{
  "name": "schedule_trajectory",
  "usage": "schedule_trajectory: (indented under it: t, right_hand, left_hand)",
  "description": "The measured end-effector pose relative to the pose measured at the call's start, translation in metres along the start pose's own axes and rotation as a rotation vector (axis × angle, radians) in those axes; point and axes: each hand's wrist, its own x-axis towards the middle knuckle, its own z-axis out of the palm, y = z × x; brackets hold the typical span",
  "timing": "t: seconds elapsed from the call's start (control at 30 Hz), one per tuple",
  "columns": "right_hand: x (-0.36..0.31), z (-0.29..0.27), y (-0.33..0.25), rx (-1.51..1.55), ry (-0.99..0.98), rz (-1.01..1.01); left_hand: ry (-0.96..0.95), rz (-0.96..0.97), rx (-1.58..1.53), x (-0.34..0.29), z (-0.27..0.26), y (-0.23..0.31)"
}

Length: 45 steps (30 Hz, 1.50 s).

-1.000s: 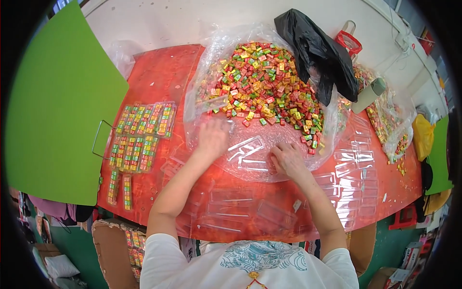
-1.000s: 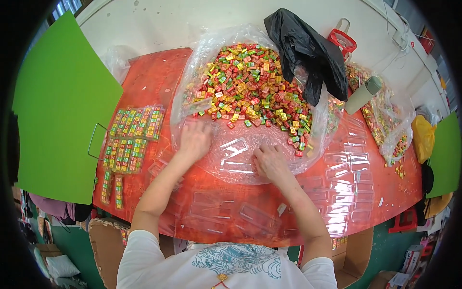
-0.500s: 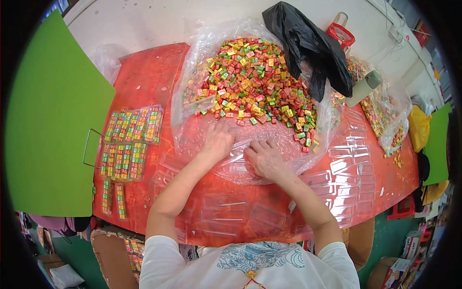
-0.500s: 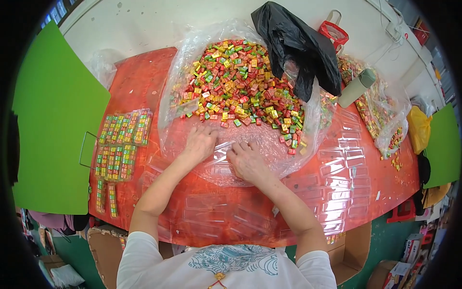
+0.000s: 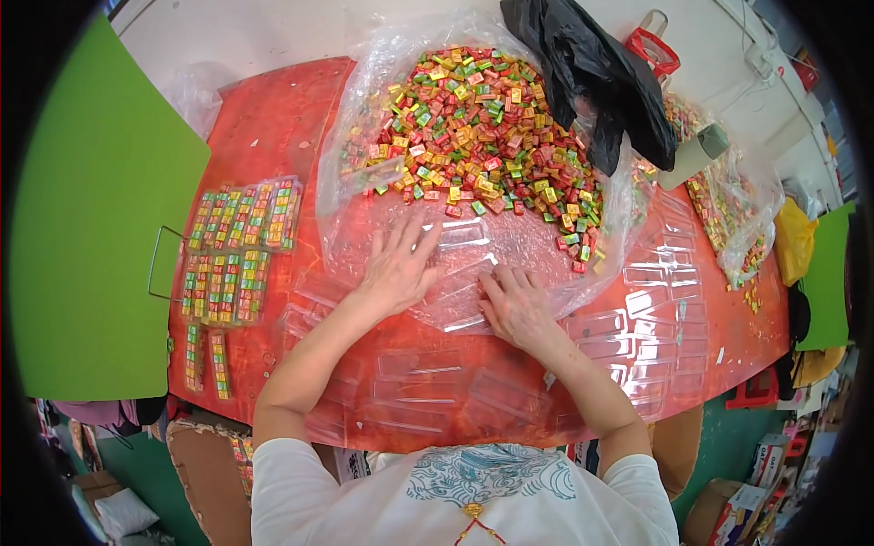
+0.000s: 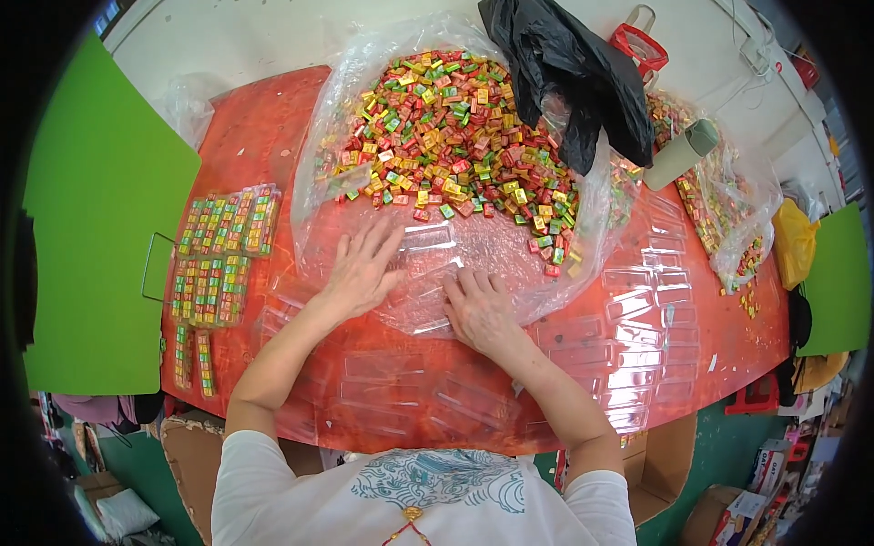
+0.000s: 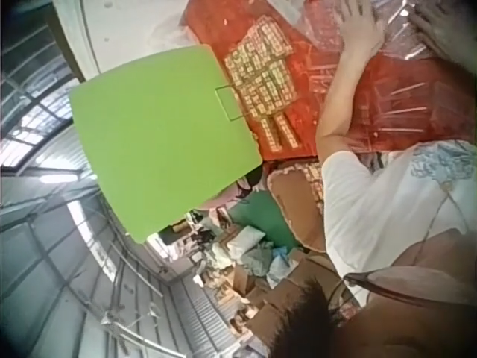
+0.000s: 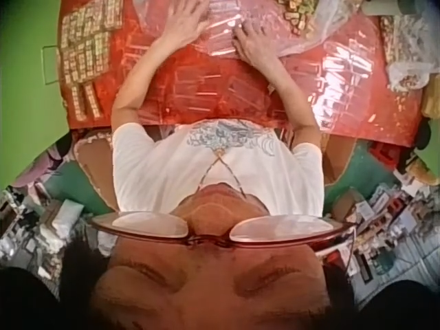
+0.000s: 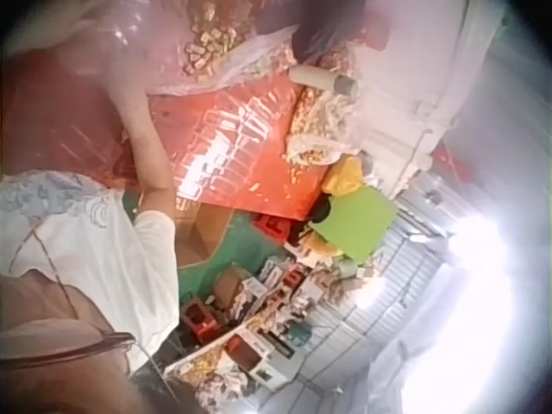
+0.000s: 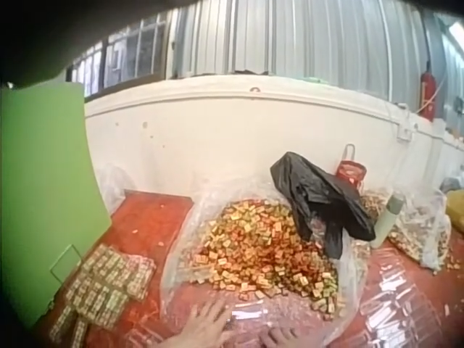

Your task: Organizing and arranging small colorful toy blocks on a table into sets.

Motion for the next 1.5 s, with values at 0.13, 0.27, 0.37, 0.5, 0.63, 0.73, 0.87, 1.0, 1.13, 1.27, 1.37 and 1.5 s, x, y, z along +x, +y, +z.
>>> schedule_trajectory:
  t: [0.13,0.27,0.37,0.5,0.63,0.73,0.87,1.0,1.13,1.27,1.37,1.5]
  right_hand:
    - [-0.001,0.006,-0.013,-0.013,0.029,0.011]
    - [0.005,0.003,-0.021,0.039,-0.005,-0.009]
    - [0.018,0.004,-0.008,0.133,-0.089,0.039]
    - [0.073,0.019,0.030,0.041,0.253,0.124]
    - [0.115,0.046,0.044,0.038,0.223,0.304]
    - [0.111,0.052,0.038,-0.031,0.202,0.151]
    - [0.081,0.037,0.031,-0.055,0.154,-0.004]
    - [0.055,0.022,0.034,0.069,0.021,0.027]
    - [0.061,0.019,0.046,0.185,0.028,0.146]
    - [0.076,0.025,0.033,0.091,0.133,0.061]
    - [0.090,0.024,0.014,0.040,0.153,0.043]
    - [0.112,0.043,0.000,-0.063,0.101,0.073]
  left_hand:
    - [-0.181,0.039,0.018,-0.012,0.013,0.002]
    - [-0.169,0.188,0.080,-0.006,0.019,-0.003]
    - [-0.105,0.195,0.028,0.007,0.013,-0.007]
    - [0.116,-0.014,-0.046,0.040,0.020,-0.033]
    - [0.082,-0.118,0.045,0.069,0.042,-0.029]
    - [0.040,-0.086,0.094,0.066,0.047,-0.018]
    - [0.015,0.046,-0.041,0.039,0.042,-0.016]
    - [-0.003,0.125,-0.099,0.016,0.024,-0.023]
    - [0.124,-0.009,-0.170,0.019,0.010,-0.045]
    - [0.096,-0.065,-0.103,0.030,0.008,-0.052]
    - [0.105,-0.068,-0.029,0.038,0.009,-0.050]
    - [0.008,-0.106,0.040,0.048,0.020,-0.054]
